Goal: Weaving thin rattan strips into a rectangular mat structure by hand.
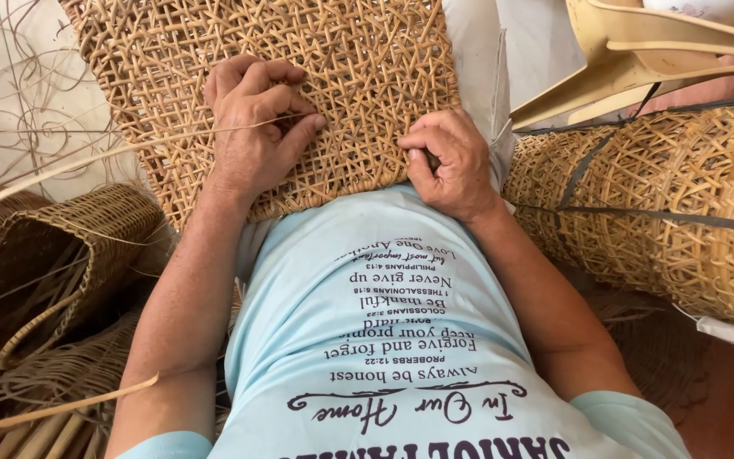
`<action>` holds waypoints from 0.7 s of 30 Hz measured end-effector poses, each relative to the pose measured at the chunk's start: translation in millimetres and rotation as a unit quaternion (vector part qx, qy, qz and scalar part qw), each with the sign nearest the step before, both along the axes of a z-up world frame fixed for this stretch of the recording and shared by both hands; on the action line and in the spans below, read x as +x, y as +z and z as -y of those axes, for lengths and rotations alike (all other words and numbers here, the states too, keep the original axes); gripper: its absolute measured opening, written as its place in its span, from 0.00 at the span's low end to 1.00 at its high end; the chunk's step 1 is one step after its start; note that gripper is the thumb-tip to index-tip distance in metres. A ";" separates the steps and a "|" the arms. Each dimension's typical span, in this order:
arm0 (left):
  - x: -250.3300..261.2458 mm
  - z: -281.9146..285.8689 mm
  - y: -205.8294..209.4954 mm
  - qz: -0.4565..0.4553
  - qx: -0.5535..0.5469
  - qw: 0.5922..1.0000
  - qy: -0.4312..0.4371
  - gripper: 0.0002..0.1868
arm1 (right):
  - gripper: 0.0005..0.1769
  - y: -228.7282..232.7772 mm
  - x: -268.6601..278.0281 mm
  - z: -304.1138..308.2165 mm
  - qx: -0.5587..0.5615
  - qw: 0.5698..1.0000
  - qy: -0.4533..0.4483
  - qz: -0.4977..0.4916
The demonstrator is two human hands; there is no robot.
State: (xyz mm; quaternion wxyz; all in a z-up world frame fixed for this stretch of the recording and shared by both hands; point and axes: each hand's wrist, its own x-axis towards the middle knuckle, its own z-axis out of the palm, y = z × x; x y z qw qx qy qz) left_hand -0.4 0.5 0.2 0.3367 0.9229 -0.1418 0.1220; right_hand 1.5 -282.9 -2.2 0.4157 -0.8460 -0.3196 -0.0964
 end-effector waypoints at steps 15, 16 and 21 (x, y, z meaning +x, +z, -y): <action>-1.5 -0.9 1.6 0.014 -0.008 1.000 -0.004 0.10 | 0.08 -1.9 0.4 -0.1 0.000 1.000 0.000 0.002; -1.3 -0.5 0.6 0.014 -0.008 1.000 -0.005 0.10 | 0.08 -0.4 0.9 -0.8 0.000 1.000 -0.001 0.003; 0.0 -1.9 -9.2 0.030 -0.022 0.999 -0.031 0.12 | 0.03 14.5 9.2 -5.5 -0.031 0.998 0.008 -0.047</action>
